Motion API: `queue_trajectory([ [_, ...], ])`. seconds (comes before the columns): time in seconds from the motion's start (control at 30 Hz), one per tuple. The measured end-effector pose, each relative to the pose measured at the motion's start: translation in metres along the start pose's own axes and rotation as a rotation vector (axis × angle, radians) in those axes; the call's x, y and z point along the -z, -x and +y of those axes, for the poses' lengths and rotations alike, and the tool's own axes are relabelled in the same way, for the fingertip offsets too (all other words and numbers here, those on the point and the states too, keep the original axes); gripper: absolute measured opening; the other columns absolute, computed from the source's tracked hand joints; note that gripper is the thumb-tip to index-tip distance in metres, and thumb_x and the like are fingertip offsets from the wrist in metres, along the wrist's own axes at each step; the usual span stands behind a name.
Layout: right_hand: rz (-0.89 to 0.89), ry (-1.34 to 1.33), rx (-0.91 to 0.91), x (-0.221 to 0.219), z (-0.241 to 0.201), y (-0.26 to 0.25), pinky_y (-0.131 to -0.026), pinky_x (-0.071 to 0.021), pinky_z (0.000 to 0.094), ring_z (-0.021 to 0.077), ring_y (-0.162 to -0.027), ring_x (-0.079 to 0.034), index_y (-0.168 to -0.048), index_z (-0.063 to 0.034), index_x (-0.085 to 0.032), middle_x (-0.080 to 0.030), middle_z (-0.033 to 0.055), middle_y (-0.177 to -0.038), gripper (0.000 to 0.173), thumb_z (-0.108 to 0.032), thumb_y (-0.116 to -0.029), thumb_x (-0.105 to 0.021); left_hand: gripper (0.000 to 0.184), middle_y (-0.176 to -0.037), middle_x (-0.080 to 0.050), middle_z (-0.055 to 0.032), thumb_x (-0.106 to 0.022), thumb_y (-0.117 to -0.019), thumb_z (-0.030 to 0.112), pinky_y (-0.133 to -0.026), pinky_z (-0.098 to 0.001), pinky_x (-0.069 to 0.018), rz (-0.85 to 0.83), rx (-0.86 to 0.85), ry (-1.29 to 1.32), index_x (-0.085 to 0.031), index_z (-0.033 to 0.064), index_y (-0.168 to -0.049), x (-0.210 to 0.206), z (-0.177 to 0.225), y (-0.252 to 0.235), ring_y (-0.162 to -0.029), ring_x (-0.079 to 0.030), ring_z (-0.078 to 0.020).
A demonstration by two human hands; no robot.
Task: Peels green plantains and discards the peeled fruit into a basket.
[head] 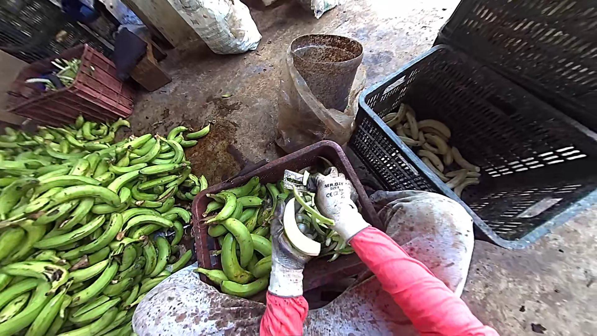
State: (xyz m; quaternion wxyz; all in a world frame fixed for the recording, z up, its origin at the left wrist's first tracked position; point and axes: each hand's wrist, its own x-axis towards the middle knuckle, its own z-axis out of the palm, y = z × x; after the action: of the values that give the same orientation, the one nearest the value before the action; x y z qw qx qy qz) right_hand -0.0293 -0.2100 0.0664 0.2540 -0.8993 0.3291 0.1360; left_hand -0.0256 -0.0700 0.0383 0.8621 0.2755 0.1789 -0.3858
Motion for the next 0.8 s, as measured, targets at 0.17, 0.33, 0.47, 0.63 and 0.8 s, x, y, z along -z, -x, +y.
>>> queue_trajectory([
  [0.17,-0.149,-0.03,0.035,-0.015,0.03,-0.001,-0.099,-0.0514,0.0597,0.0426,-0.122,-0.062,-0.128,-0.0014,-0.064,-0.061,0.0272,-0.131,0.033,-0.017,-0.0982,-0.062,0.047,-0.094,-0.072,-0.0013,-0.023,-0.1104,0.041,-0.044,-0.0209,-0.0519,0.182,-0.281,-0.208,-0.061,0.0152,-0.12,0.039,0.04,-0.002,-0.054,-0.061,-0.0067],
  [0.33,-0.686,0.247,-0.104,-0.004,0.033,0.025,-0.112,-0.0418,0.0568,0.0407,-0.141,-0.049,-0.134,0.0105,-0.057,-0.054,0.0283,-0.146,0.044,-0.022,-0.1053,-0.052,0.044,-0.081,-0.065,0.0014,-0.027,-0.1098,0.044,-0.046,-0.0224,-0.0519,0.422,-0.359,-0.277,-0.061,0.0167,-0.112,0.037,0.053,0.002,-0.056,-0.06,-0.0067],
  [0.47,-0.618,0.231,0.021,-0.009,0.036,0.025,-0.106,-0.046,0.0613,0.0425,-0.133,-0.055,-0.126,0.0069,-0.063,-0.06,0.0278,-0.138,0.041,-0.025,-0.0994,-0.062,0.036,-0.102,-0.066,-0.0018,-0.028,-0.1113,0.036,-0.07,-0.0283,-0.0578,0.172,-0.323,-0.265,-0.053,0.0146,-0.124,-0.045,0.004,-0.01,-0.085,-0.067,-0.011],
  [0.63,-0.48,-0.147,-0.055,-0.032,0.054,0.04,-0.125,-0.0295,0.0508,0.0385,-0.151,-0.036,-0.153,0.0089,-0.038,-0.038,0.0276,-0.161,0.064,-0.02,-0.1003,-0.06,0.067,-0.162,-0.031,-0.0052,-0.034,-0.1057,0.057,-0.114,-0.0495,-0.0397,-0.394,-0.379,-0.618,-0.026,0.0191,-0.16,-0.17,-0.055,-0.006,-0.144,-0.038,-0.0212],
  [0.8,-0.489,-0.176,0.16,-0.011,0.029,0.043,-0.114,-0.0404,0.0549,0.0382,-0.137,-0.053,-0.139,0.0053,-0.054,-0.056,0.0265,-0.144,0.042,-0.014,-0.1018,-0.058,0.067,-0.157,-0.038,-0.0099,-0.04,-0.1051,0.051,-0.11,-0.0454,-0.0452,-0.25,-0.661,-0.707,-0.029,0.0104,-0.157,-0.139,-0.025,-0.008,-0.138,-0.047,-0.0217],
])
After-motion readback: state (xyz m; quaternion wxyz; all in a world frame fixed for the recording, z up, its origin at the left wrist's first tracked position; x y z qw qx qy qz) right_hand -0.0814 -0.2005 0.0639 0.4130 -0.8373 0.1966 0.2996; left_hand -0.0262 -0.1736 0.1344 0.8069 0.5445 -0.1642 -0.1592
